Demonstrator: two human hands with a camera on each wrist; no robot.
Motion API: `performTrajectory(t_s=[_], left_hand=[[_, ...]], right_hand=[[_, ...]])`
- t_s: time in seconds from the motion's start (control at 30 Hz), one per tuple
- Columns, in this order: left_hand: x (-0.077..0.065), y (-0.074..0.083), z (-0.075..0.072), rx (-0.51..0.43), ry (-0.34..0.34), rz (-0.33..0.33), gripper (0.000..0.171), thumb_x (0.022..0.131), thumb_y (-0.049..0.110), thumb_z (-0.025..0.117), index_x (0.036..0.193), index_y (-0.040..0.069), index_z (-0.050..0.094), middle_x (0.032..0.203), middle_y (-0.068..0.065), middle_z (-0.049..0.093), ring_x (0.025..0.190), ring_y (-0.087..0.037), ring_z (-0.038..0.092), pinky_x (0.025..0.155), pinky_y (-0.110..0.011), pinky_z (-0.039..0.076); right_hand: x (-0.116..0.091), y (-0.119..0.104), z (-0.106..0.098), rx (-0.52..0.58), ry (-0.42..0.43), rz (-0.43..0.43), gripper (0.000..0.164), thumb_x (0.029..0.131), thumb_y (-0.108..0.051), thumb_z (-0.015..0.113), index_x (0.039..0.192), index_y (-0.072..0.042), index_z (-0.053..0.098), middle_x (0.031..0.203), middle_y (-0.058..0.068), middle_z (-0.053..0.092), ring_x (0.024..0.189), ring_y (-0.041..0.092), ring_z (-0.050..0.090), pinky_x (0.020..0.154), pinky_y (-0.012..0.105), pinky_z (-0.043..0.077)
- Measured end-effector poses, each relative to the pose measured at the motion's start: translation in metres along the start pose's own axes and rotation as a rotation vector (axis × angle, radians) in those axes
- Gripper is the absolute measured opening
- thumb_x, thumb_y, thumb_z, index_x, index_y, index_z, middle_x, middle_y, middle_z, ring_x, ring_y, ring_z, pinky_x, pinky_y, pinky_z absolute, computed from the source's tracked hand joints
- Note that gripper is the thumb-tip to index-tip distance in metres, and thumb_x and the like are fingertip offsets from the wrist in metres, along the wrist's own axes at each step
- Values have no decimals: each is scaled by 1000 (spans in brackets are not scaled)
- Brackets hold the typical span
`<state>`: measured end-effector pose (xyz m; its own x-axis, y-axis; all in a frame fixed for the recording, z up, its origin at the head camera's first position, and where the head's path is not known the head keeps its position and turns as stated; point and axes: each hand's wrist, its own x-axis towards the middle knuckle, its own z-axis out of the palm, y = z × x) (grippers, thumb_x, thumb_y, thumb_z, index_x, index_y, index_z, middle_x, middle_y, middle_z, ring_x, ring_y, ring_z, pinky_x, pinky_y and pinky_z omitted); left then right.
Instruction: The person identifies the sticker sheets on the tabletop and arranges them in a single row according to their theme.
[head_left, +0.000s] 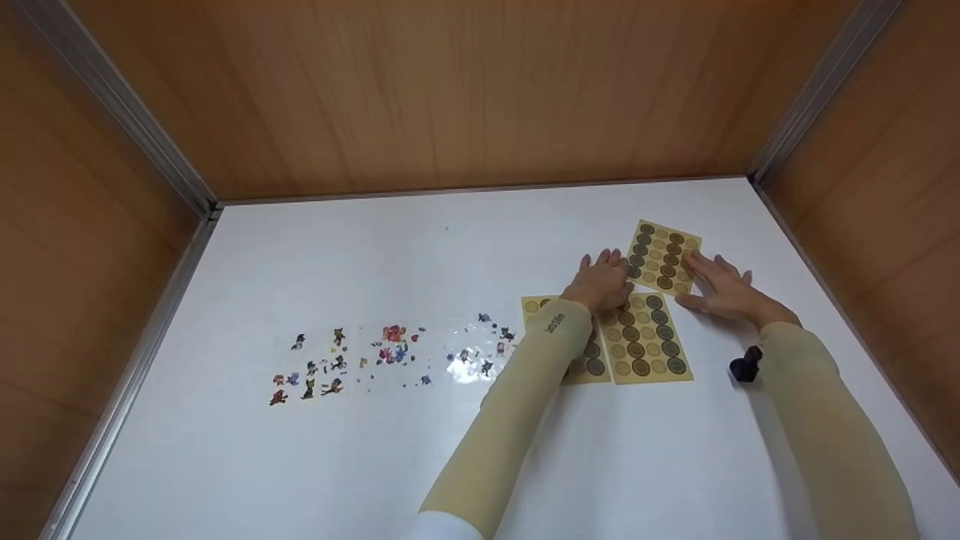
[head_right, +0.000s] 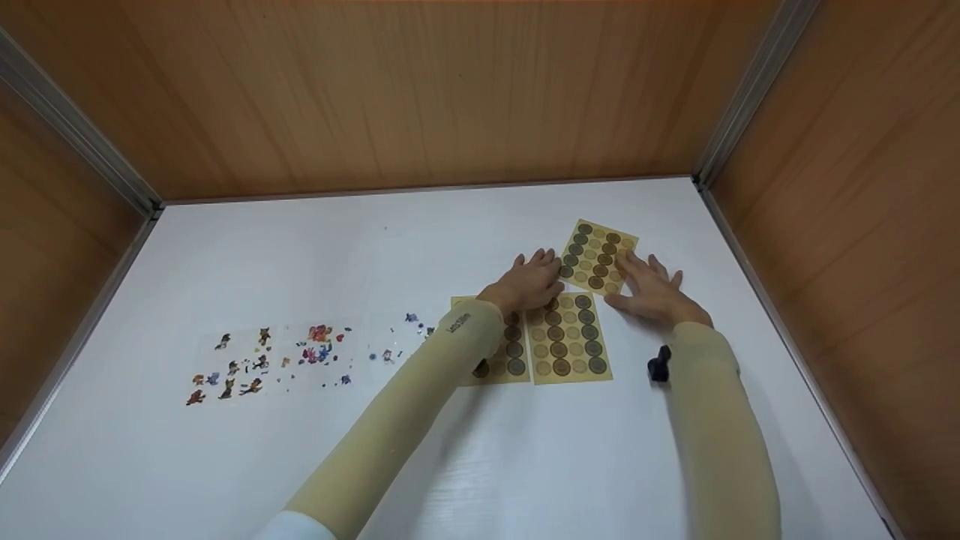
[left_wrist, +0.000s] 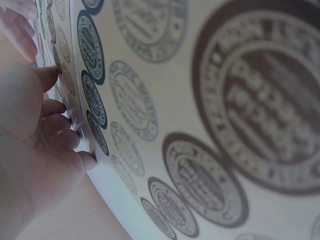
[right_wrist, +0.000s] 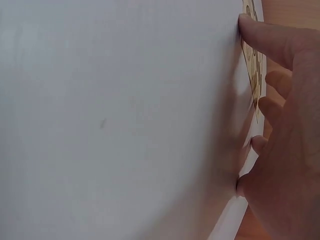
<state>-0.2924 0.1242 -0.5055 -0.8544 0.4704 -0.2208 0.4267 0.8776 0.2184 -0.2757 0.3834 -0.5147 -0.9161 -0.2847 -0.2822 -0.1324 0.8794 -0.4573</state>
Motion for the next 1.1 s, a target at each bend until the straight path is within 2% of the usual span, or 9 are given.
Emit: performTrajectory(t_s=[0.13,0.37,0.57,0.8,0.97,1.1], left_hand=[[1,4,1,14,-2,-27,58,109,42,35,162,18,27,169,3,18,155,-13,12,126,-38,11],[2,11,3,28,-14,-62,59,110,43,34,163,19,24,169,5,16,155,-13,10,126,-39,9],[1,12,2,26,-14,-77,59,110,42,33,163,19,23,170,5,15,155,-13,9,126,-39,8],[-1,4,-2,17,-8,-93,57,110,41,29,163,20,25,169,5,16,155,-13,9,126,-39,9],[-2,-3,-3,31,4,-98,56,110,39,29,163,19,25,169,4,17,155,-14,11,126,-40,11],[-1,-6,-2,34,1,-117,57,110,39,29,163,19,24,169,4,17,155,-14,11,126,-40,10]], right_hand=[[0,0,-2,12,-22,28,101,95,-60,60,164,-12,4,168,20,0,149,50,-12,109,76,-17],[0,-1,-1,27,-4,62,98,96,-59,59,164,-13,5,166,27,5,149,51,-11,109,76,-15],[1,-2,0,26,11,61,96,97,-59,58,164,-14,5,167,22,5,150,50,-11,110,75,-16],[12,-12,-1,40,24,45,94,97,-59,57,164,-15,7,169,18,2,151,48,-11,110,74,-17],[22,-17,0,18,34,33,94,98,-60,54,164,-11,7,168,20,-1,151,48,-9,110,76,-16],[28,-21,2,28,43,41,96,98,-59,55,163,-8,7,167,24,3,150,50,-7,109,76,-16]])
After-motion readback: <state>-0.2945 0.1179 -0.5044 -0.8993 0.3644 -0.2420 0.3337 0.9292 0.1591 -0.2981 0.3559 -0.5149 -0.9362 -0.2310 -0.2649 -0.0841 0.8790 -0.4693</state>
